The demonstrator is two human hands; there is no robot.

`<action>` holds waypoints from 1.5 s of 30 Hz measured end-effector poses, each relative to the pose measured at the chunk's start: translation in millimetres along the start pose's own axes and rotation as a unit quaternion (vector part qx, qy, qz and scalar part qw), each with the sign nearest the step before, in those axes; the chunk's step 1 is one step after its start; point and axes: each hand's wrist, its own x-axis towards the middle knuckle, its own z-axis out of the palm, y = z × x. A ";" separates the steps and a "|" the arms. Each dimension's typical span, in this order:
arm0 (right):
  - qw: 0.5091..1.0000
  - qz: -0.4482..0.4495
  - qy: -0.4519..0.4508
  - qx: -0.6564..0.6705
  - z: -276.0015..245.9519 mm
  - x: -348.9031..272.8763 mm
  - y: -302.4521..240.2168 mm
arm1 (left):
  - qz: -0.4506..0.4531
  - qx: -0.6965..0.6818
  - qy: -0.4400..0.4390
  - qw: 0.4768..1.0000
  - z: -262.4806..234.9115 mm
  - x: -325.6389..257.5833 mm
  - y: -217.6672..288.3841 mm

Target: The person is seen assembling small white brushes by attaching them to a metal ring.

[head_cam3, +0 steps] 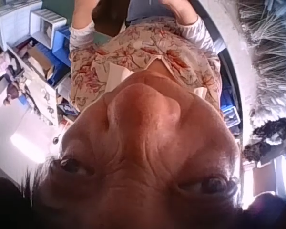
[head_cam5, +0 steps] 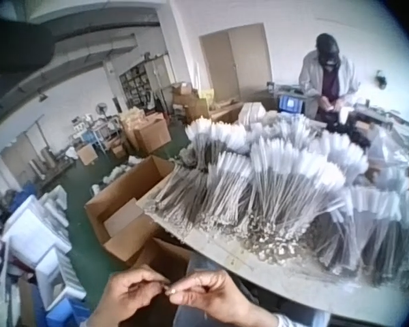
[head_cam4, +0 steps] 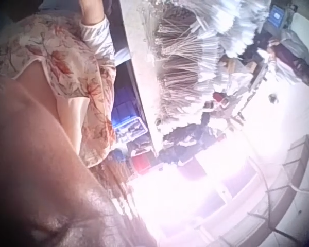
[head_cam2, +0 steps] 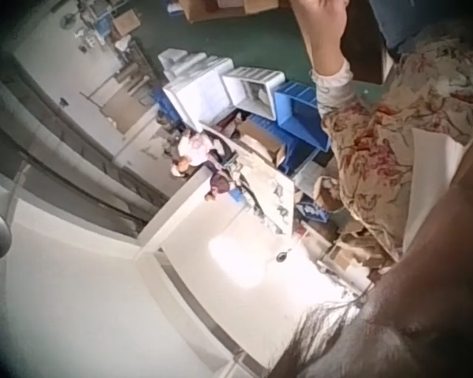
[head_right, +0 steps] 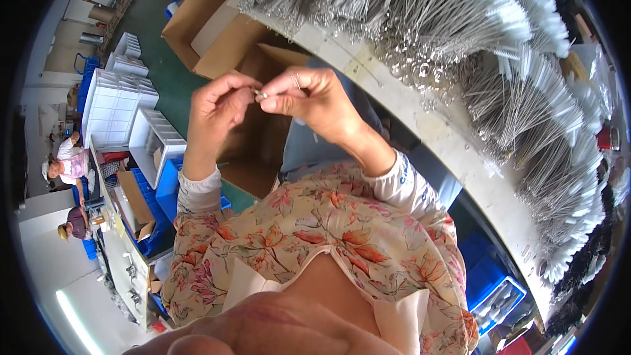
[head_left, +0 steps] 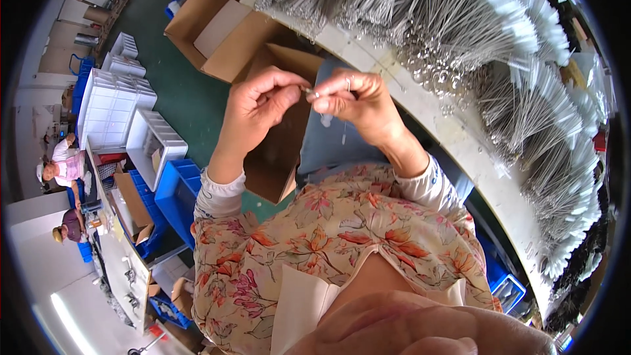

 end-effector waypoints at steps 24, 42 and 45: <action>0.912 -0.250 0.133 -0.299 22.5 8.2 -10.9 | 0.221 -0.078 0.218 0.948 30.2 8.8 -22.8; 0.908 -0.256 0.114 -0.311 21.6 0.6 2.2 | 0.281 -0.038 0.295 0.913 51.6 14.2 -31.7; 0.918 -0.256 0.097 -0.287 22.2 -6.4 9.4 | 0.295 -0.135 0.291 0.900 52.5 13.9 -27.5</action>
